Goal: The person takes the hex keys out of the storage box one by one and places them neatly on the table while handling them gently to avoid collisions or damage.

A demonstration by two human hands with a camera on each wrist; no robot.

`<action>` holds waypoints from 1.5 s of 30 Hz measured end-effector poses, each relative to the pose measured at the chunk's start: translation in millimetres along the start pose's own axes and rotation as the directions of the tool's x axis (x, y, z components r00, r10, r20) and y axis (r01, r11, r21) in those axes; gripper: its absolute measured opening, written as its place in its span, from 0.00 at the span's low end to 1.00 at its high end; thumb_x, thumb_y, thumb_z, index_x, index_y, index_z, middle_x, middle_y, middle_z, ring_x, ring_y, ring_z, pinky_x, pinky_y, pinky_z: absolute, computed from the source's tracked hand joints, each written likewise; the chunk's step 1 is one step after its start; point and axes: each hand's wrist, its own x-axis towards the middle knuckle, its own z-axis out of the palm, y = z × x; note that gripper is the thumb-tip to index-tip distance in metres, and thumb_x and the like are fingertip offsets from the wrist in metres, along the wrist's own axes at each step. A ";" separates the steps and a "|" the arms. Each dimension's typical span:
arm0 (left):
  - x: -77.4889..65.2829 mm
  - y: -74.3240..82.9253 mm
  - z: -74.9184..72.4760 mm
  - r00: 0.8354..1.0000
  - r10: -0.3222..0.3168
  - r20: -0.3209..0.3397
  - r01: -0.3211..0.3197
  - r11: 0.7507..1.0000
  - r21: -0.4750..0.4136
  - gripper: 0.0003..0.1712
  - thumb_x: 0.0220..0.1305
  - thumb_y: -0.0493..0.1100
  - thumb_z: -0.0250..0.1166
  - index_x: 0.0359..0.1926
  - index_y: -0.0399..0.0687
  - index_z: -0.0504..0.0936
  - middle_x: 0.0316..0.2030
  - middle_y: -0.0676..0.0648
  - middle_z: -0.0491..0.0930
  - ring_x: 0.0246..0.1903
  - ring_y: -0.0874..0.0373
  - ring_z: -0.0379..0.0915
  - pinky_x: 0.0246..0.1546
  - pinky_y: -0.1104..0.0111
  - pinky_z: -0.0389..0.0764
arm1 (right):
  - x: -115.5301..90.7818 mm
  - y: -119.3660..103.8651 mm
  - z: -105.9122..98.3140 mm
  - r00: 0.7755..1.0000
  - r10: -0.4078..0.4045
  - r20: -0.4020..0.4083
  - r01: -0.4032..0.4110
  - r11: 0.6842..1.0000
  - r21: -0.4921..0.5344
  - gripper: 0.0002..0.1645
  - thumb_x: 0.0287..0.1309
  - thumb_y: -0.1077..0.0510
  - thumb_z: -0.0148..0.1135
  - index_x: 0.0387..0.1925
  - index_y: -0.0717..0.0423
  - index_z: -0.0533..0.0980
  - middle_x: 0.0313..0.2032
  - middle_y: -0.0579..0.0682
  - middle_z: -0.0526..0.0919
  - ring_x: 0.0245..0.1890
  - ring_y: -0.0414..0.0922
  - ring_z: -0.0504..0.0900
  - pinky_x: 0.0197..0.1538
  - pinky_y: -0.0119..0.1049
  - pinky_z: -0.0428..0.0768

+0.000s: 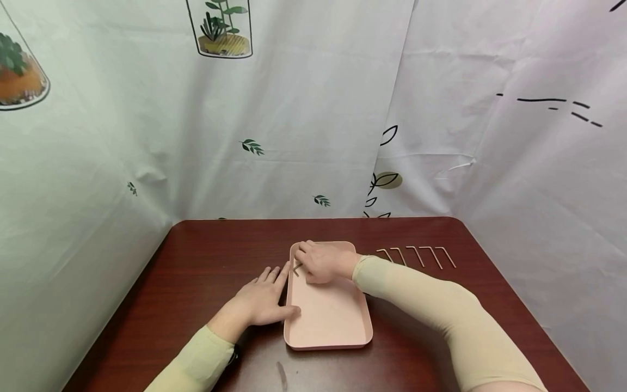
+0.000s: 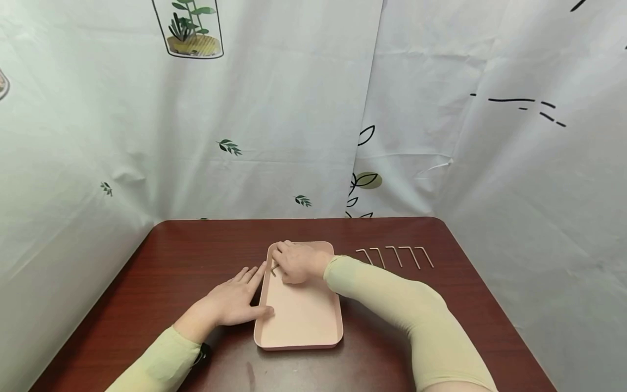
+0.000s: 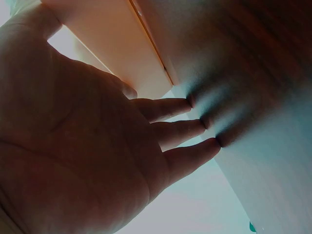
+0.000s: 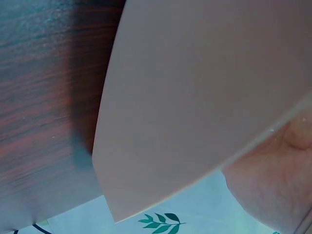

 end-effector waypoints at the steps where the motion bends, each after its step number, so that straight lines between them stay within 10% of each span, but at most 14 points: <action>1: -0.1 0.0 0.2 1.000 0.000 0.000 0.000 1.000 0.001 0.71 0.66 0.78 0.66 0.91 0.40 0.48 0.81 0.26 0.62 0.83 0.29 0.56 0.78 0.39 0.67 | 0.3 0.0 0.2 1.000 0.000 0.003 0.000 1.000 0.003 0.16 0.71 0.53 0.66 0.55 0.52 0.75 0.55 0.50 0.75 0.54 0.48 0.77 0.65 0.41 0.76; 45: -0.5 0.6 -0.1 1.000 0.009 -0.013 -0.009 1.000 0.007 0.71 0.65 0.77 0.66 0.91 0.40 0.48 0.81 0.26 0.63 0.82 0.28 0.57 0.77 0.38 0.67 | 1.2 -6.2 -0.6 0.999 -0.027 0.023 0.025 0.998 0.053 0.09 0.86 0.57 0.53 0.56 0.51 0.78 0.54 0.49 0.80 0.50 0.44 0.84 0.61 0.36 0.80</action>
